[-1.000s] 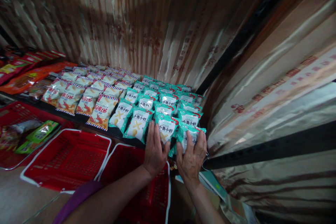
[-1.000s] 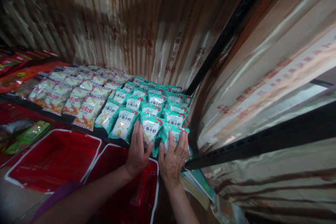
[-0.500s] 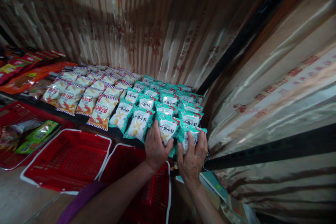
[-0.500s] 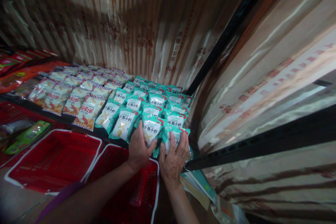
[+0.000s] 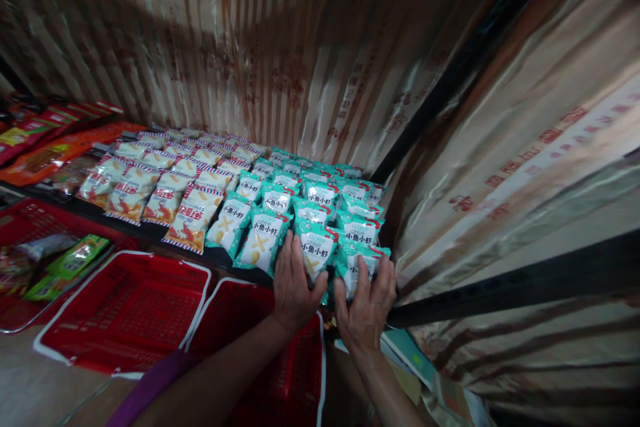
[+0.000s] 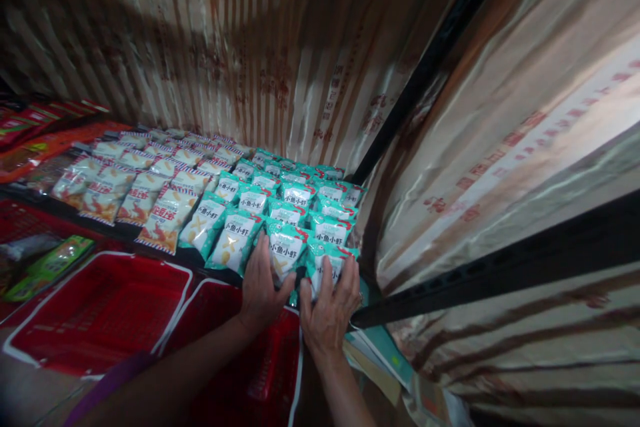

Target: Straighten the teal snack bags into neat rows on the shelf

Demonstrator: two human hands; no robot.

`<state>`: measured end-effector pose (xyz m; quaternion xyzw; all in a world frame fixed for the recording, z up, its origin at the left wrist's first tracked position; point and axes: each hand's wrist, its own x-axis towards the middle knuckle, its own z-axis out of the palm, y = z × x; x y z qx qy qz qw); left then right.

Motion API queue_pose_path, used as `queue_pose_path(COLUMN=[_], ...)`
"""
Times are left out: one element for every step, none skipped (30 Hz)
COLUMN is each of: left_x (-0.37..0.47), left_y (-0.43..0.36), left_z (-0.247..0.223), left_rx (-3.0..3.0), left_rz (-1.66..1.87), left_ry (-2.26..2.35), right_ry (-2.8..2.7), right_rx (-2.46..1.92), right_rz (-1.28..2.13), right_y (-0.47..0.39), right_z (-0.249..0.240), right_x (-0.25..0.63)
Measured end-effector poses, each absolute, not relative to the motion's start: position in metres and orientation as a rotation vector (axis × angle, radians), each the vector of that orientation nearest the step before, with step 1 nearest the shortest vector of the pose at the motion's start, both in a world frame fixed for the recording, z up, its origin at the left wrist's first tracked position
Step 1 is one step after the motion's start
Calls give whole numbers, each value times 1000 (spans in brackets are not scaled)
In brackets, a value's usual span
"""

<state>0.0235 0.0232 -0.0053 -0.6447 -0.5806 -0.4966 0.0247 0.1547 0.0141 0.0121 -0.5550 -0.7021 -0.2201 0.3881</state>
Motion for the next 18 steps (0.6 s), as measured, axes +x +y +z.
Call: queue_pose_path(left_x=[23,23,23,23,23,24,24,24,24,23,23,22,21,20,18,16,14,12], left_y=[23,22,21,20,19,17,16,14,12,11,10,10,10,9,8,6,3,-4], left_z=[-5,-6,-5,-5,-4,-4,-3,-2,-2,-2,-2,-3,-3,-2,0,4,11,21], left_rx=[-1993,-1990,-1985,-1980,-1978,-1978,-1983,-1990,-1997,-2006,-2016,-2026,-2039,-2053,-2070,-2088,-2104,-2122], left_rz=[-1531,-1524,-1517,-1510,-1503,-1496,-1488,-1479,-1472,-1465,-1459,-1457,-1456,-1458,-1465,-1478,-1504,-1546], left_ry=[-1796,-1796,-1791,-1783,-1770,-1753,-1736,-1719,-1704,-1687,-1669,-1650,-1631,-1609,-1580,-1544,-1501,-1450], right_ry=[-1791,-1795,-1800,-1804,-1807,-1809,-1815,-1821,-1829,-1838,-1846,-1851,-1852,-1852,-1852,-1849,-1846,-1841], right_rx=[-1411,-1410,-1407,-1402,-1397,-1392,-1387,-1384,-1382,-1378,-1372,-1364,-1352,-1336,-1316,-1294,-1264,-1228], right_rz=[-559,-561,-567,-577,-589,-602,-614,-622,-626,-627,-625,-623,-621,-619,-617,-613,-606,-597], right_y=[13,12,10,9,8,7,7,6,5,5,4,4,3,3,2,1,0,-2], right_z=[12,12,12,13,13,13,13,14,14,14,14,13,13,14,15,18,22,27], right_x=[155,155,154,154,154,153,152,152,151,150,150,149,149,148,148,148,147,147])
